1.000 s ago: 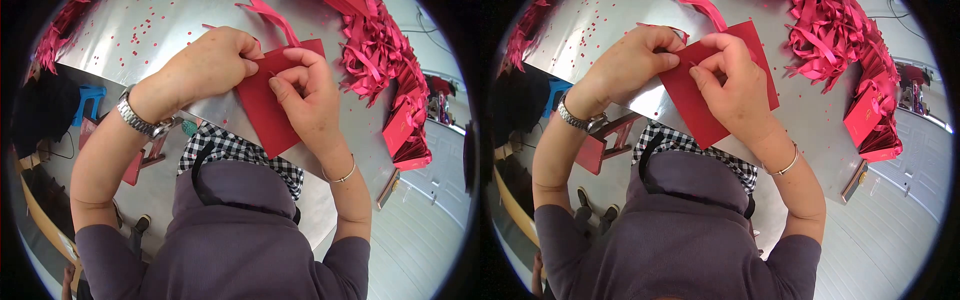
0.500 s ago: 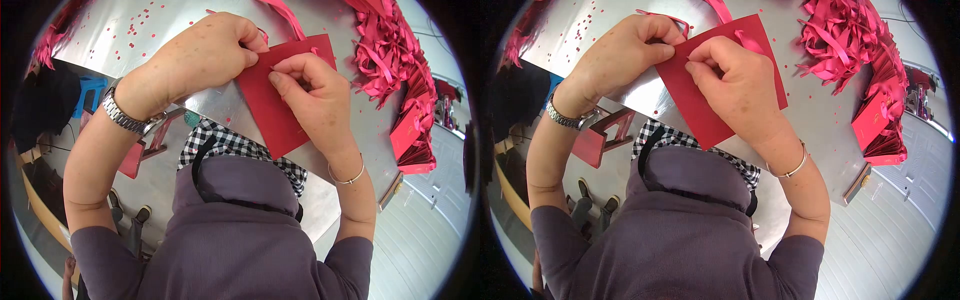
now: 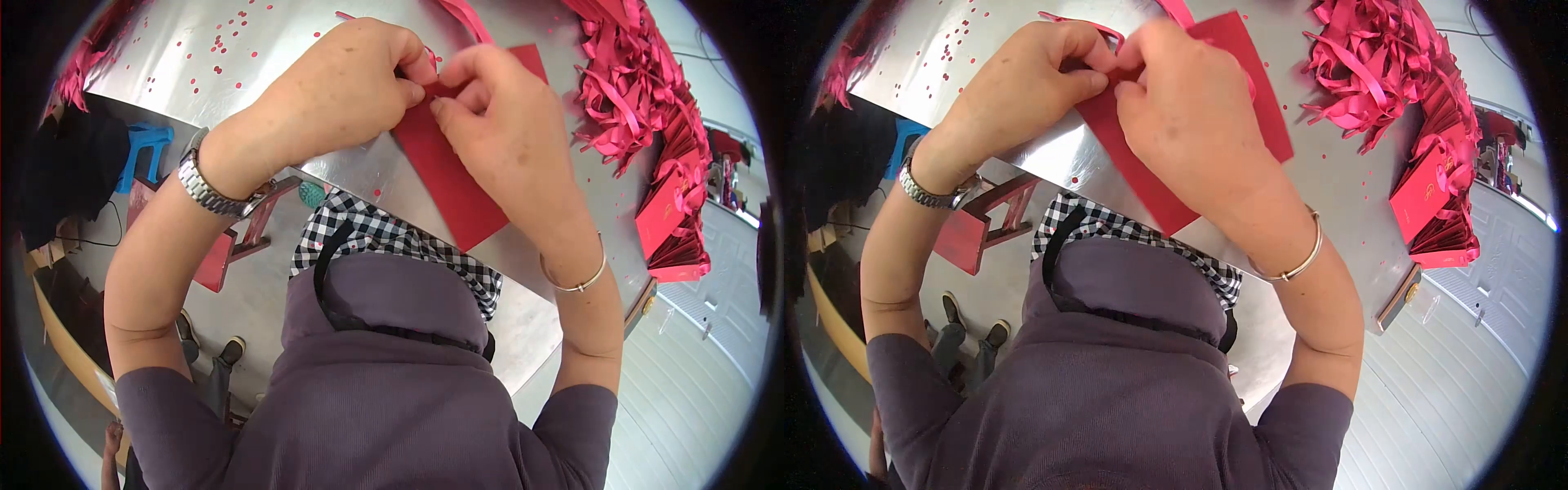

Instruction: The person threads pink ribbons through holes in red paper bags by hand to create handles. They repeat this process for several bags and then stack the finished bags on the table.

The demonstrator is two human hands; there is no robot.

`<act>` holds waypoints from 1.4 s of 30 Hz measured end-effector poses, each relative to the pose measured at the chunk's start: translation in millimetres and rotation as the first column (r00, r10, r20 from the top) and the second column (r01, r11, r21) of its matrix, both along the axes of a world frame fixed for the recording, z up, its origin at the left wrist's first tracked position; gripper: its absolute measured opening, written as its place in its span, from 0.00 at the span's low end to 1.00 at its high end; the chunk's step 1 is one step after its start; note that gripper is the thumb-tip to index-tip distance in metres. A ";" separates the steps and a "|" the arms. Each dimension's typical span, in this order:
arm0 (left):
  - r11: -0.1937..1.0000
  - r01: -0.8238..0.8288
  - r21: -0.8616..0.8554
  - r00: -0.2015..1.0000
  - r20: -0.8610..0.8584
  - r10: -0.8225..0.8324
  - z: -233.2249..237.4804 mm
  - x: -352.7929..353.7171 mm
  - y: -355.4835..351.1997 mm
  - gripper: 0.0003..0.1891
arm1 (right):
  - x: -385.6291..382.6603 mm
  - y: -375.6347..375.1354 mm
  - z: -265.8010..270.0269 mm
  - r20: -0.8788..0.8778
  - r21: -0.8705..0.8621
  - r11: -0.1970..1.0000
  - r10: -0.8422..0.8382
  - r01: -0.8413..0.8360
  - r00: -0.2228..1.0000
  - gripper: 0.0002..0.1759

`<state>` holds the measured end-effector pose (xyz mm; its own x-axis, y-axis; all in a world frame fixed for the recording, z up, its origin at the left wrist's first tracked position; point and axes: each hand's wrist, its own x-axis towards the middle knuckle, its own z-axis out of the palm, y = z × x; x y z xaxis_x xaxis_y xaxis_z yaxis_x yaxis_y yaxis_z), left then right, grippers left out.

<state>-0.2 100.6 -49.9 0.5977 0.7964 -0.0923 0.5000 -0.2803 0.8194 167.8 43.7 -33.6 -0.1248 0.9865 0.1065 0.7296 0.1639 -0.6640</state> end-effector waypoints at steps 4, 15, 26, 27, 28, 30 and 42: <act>0.961 -0.037 0.275 0.999 0.028 0.030 -7.1 4.8 -9.4 0.07 | -2.9 10.0 12.6 0.143 -0.011 1.000 0.013 -0.012 0.990 0.15; 0.800 0.058 0.597 0.993 0.046 -0.107 -2.9 19.5 -12.9 0.05 | 4.8 20.2 20.8 0.207 -0.070 0.992 0.119 -0.107 0.971 0.06; 0.940 -0.066 0.335 0.997 -0.001 0.071 7.6 8.3 -19.9 0.06 | 19.2 8.8 6.4 -0.073 -0.125 0.992 -0.020 0.011 0.997 0.08; 0.935 -0.073 0.346 0.996 -0.016 0.083 6.7 10.1 -21.3 0.06 | 20.4 7.3 2.0 -0.127 -0.126 0.992 -0.022 0.006 0.992 0.08; 0.933 -0.074 0.353 0.996 -0.014 0.084 3.5 12.1 -21.2 0.06 | 21.2 7.1 -0.1 -0.181 -0.126 0.992 -0.021 -0.002 0.983 0.09; 0.901 -0.076 0.428 0.997 0.047 0.062 -1.7 15.8 -20.1 0.05 | 20.1 5.5 1.1 -0.176 -0.119 0.993 -0.045 0.024 0.983 0.08; 0.940 -0.045 0.339 0.991 0.131 0.000 -10.5 16.9 -22.4 0.04 | 20.4 -3.6 -1.3 -0.117 -0.097 0.995 -0.034 0.023 0.992 0.09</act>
